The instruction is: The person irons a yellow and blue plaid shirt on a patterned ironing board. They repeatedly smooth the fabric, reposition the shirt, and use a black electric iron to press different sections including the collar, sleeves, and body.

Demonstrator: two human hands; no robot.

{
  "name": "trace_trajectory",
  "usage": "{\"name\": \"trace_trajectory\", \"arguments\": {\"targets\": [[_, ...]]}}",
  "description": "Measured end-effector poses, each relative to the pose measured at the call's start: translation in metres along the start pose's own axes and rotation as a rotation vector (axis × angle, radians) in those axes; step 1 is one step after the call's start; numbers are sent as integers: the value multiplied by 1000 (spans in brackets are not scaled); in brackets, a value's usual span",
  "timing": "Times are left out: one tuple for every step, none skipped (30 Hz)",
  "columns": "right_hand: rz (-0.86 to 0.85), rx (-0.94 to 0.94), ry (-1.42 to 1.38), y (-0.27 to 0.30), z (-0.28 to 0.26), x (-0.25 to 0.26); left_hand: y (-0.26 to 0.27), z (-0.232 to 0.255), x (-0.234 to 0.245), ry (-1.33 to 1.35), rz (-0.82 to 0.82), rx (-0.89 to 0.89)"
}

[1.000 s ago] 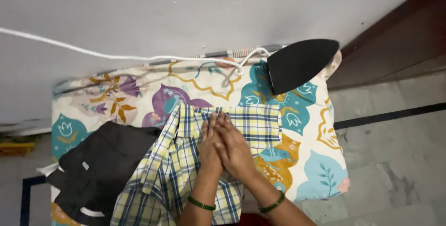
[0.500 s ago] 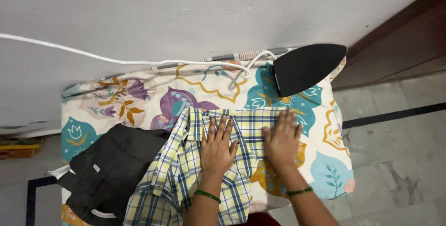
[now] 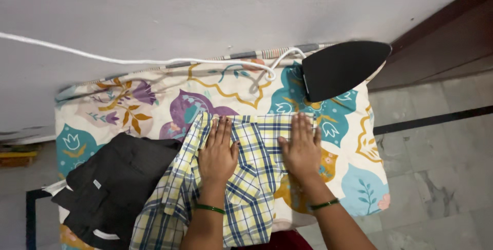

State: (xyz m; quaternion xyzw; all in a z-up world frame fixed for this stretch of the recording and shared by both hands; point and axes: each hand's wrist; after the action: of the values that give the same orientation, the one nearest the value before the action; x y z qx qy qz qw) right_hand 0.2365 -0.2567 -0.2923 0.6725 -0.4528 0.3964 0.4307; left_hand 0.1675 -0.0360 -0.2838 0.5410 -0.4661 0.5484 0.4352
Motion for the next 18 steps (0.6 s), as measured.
{"name": "trace_trajectory", "arguments": {"targets": [[50, -10, 18, 2, 9, 0, 1, 0, -2, -5, -15, 5], [98, 1, -77, 5, 20, -1, 2, 0, -4, -10, -28, 6], [146, 12, -172, 8, 32, -1, 2, 0, -6, -16, -42, 8], [195, 24, -267, 7, 45, 2, 1, 0, -6, -27, -32, 8], [268, -1, -549, 3, 62, 8, 0, 0, -7, -38, -21, 9], [327, -25, -828, 0, 82, 17, 1, 2, -8, -45, -18, 16], [460, 29, -860, -16, 100, 26, 0, 1, -9, -36, -59, 22], [587, 78, -885, -33, 119, 39, 2, 0, -10, -23, -108, 24], [556, 158, -992, -48, 138, 59, 5, 0, -11, -10, -158, 27], [530, 254, -1105, -71, 148, 77, 3, -1, -11, -13, -83, 19], [442, 390, -1213, -88, 152, 92, 2, 0, -12, -15, -7, 12], [343, 525, -1317, -99, 154, 106, 4, 0, -12, -19, 63, 9], [284, 440, -1298, -111, 152, 118, 5, 0, -12, -15, 39, 15], [226, 353, -1275, -119, 150, 128, 5, 0, -12, -10, 13, 19], [166, 266, -1250, -123, 147, 134, 5, 0, -13, -4, -14, 23], [152, 328, -1196, -123, 144, 138, 5, 1, -14, -3, -11, 22], [137, 388, -1142, -121, 142, 144, 7, 1, -15, -2, -7, 22], [121, 456, -1089, -121, 136, 148, 6, 0, -16, -4, 2, 27]]}}
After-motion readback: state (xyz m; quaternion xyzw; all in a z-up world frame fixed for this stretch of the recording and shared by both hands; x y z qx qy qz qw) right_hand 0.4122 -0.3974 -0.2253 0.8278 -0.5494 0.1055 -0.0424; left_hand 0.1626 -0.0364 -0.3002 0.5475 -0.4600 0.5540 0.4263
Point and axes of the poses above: each hand's wrist, its own y-axis away from the middle knuckle, its own x-axis out of the back of the hand, z = x × y, and after that the axes turned 15 degrees about -y, right-handed
